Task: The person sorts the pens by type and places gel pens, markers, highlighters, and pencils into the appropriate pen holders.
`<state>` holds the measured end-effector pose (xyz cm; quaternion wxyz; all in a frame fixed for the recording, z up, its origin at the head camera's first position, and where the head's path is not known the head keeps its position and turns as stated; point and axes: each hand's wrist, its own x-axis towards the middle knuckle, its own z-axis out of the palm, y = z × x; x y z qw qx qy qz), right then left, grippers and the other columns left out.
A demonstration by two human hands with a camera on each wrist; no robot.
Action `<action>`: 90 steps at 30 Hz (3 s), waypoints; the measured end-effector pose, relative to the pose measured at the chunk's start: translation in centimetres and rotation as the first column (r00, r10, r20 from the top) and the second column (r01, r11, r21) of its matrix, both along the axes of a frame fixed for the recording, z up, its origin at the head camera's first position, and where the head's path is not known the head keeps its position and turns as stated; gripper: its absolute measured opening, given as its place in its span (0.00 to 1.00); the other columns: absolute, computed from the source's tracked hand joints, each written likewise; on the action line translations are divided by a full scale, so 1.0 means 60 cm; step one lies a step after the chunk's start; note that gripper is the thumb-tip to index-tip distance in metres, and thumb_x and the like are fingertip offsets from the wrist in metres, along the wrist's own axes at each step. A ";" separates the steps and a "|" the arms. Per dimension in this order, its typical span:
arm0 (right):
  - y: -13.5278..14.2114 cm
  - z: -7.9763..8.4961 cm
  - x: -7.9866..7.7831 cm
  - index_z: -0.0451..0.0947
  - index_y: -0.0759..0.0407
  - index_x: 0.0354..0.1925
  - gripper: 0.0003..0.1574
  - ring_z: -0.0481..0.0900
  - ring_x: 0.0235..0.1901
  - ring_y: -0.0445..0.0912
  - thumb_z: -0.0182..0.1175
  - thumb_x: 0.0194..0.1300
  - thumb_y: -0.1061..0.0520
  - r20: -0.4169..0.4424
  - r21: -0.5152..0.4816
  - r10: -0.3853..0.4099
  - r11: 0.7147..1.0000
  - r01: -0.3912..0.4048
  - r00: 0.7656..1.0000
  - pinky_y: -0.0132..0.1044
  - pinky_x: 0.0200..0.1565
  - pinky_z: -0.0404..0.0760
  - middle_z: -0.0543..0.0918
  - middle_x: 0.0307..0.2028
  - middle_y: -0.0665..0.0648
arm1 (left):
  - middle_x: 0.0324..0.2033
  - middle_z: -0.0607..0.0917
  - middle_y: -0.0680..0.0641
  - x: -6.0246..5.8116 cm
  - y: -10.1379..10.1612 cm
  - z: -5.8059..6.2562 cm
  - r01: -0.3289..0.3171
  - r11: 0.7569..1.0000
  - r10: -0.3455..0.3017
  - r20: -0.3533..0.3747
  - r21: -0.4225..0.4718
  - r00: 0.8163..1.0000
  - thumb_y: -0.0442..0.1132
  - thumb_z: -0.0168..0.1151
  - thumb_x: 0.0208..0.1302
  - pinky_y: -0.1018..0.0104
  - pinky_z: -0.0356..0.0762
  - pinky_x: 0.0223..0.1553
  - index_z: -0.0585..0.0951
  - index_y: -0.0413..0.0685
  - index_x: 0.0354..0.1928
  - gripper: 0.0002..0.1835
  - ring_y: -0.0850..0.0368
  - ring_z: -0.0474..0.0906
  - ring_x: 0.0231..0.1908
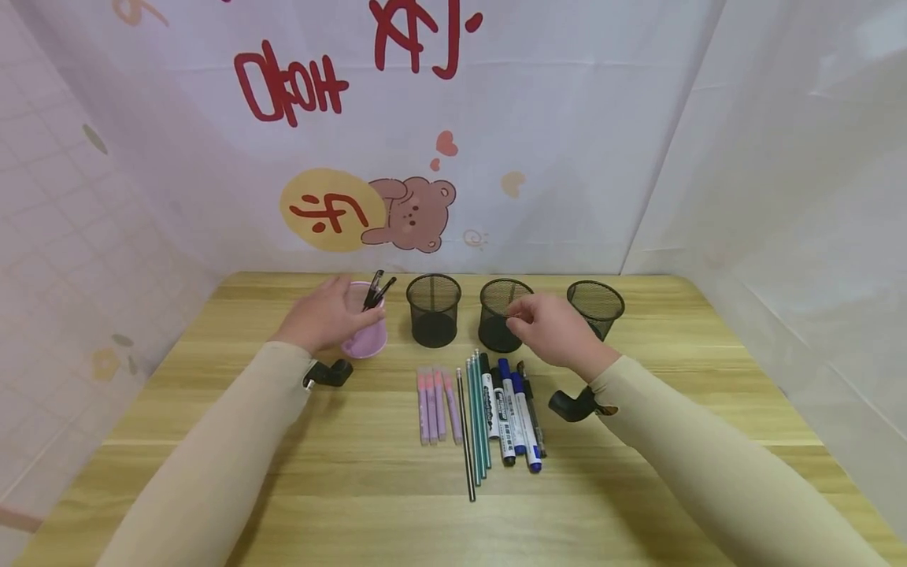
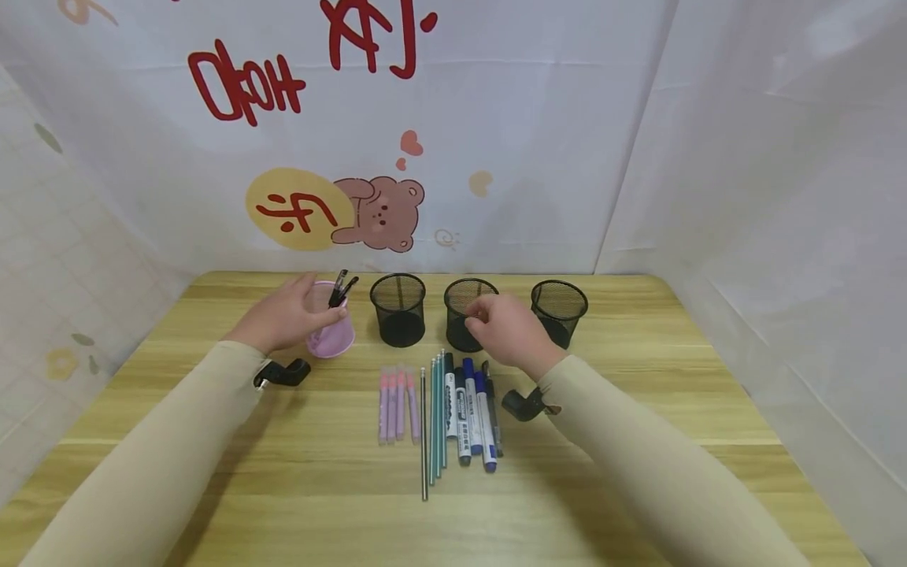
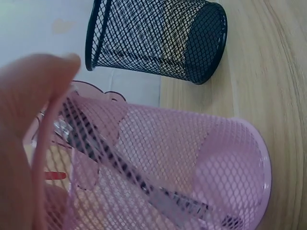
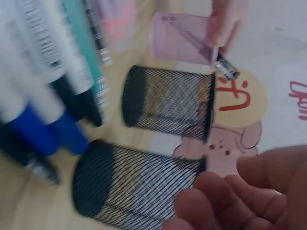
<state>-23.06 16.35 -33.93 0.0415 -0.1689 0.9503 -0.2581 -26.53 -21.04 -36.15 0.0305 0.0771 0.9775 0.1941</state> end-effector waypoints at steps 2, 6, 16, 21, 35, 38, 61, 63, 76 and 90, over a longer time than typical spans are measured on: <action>0.009 -0.009 0.002 0.84 0.60 0.58 0.19 0.86 0.38 0.48 0.59 0.78 0.52 0.024 0.057 0.008 0.998 -0.010 1.000 0.49 0.46 0.85 0.90 0.46 0.59 | 0.82 0.57 0.37 -0.003 0.000 -0.002 0.002 1.000 -0.002 -0.010 0.029 1.000 0.85 0.55 0.57 0.29 0.66 0.72 0.54 0.42 0.82 0.66 0.29 0.63 0.76; 0.022 -0.024 0.009 0.87 0.58 0.50 0.15 0.84 0.35 0.46 0.62 0.76 0.50 0.053 0.160 0.015 0.987 -0.023 0.999 0.47 0.44 0.85 0.89 0.41 0.55 | 0.81 0.61 0.38 -0.009 0.006 -0.006 0.027 0.999 -0.025 -0.044 0.036 0.999 0.85 0.57 0.55 0.31 0.71 0.69 0.58 0.42 0.80 0.65 0.30 0.69 0.73; 0.032 -0.051 0.013 0.86 0.63 0.54 0.23 0.87 0.46 0.53 0.68 0.68 0.48 0.109 0.275 -0.005 0.961 -0.025 0.994 0.54 0.54 0.86 0.91 0.49 0.61 | 0.76 0.68 0.35 -0.011 0.011 -0.019 0.036 0.999 -0.036 -0.090 0.005 0.995 0.72 0.63 0.63 0.35 0.66 0.74 0.61 0.36 0.79 0.57 0.34 0.65 0.75; 0.033 -0.059 0.019 0.85 0.64 0.54 0.25 0.86 0.44 0.51 0.71 0.66 0.48 0.151 0.278 0.008 0.959 -0.050 0.989 0.53 0.53 0.86 0.91 0.48 0.61 | 0.73 0.72 0.34 -0.014 0.015 -0.023 0.027 1.000 -0.027 -0.112 -0.006 0.993 0.71 0.62 0.64 0.35 0.67 0.73 0.64 0.36 0.76 0.53 0.35 0.67 0.73; 0.035 -0.080 0.022 0.81 0.67 0.60 0.31 0.80 0.36 0.47 0.70 0.66 0.50 0.169 0.260 0.019 0.963 -0.064 0.986 0.47 0.46 0.84 0.90 0.46 0.61 | 0.73 0.71 0.33 -0.012 0.018 -0.026 0.023 1.000 -0.024 -0.123 -0.007 0.992 0.71 0.62 0.63 0.33 0.66 0.73 0.65 0.36 0.75 0.53 0.34 0.64 0.73; 0.035 -0.081 0.021 0.80 0.67 0.62 0.32 0.79 0.34 0.47 0.70 0.66 0.51 0.165 0.262 0.027 0.963 -0.071 0.986 0.46 0.45 0.83 0.90 0.43 0.58 | 0.74 0.69 0.32 -0.013 0.017 -0.027 0.018 1.000 -0.019 -0.119 -0.003 0.993 0.71 0.63 0.63 0.33 0.64 0.74 0.63 0.36 0.77 0.54 0.34 0.62 0.74; 0.033 -0.091 0.017 0.81 0.63 0.61 0.27 0.84 0.47 0.51 0.67 0.65 0.55 0.162 0.273 0.039 0.958 -0.083 0.986 0.56 0.60 0.83 0.88 0.55 0.64 | 0.79 0.63 0.32 -0.011 0.019 -0.026 0.005 1.000 -0.006 -0.105 -0.007 0.994 0.71 0.62 0.64 0.30 0.48 0.79 0.59 0.36 0.80 0.56 0.25 0.49 0.80; 0.033 -0.091 0.017 0.81 0.62 0.62 0.28 0.84 0.47 0.51 0.67 0.64 0.57 0.170 0.265 0.031 0.961 -0.076 0.985 0.57 0.61 0.83 0.88 0.55 0.64 | 0.79 0.63 0.32 -0.010 0.019 -0.026 0.004 1.000 -0.005 -0.107 -0.006 0.994 0.71 0.62 0.64 0.30 0.49 0.79 0.59 0.36 0.80 0.56 0.25 0.49 0.80; 0.031 -0.095 0.015 0.81 0.58 0.62 0.30 0.78 0.33 0.46 0.67 0.59 0.62 0.201 0.270 0.018 0.960 -0.073 0.979 0.43 0.44 0.80 0.87 0.42 0.55 | 0.80 0.61 0.33 -0.010 0.020 -0.024 0.003 1.000 -0.004 -0.095 -0.015 0.996 0.72 0.60 0.65 0.31 0.46 0.80 0.58 0.36 0.80 0.57 0.24 0.48 0.80; 0.030 -0.096 0.018 0.80 0.58 0.60 0.28 0.75 0.26 0.45 0.67 0.60 0.63 0.194 0.265 0.007 0.962 -0.059 0.981 0.37 0.33 0.71 0.80 0.27 0.51 | 0.80 0.62 0.34 -0.006 0.023 -0.021 -0.016 1.000 0.015 -0.091 -0.004 0.996 0.71 0.61 0.65 0.29 0.47 0.79 0.59 0.37 0.80 0.56 0.26 0.48 0.81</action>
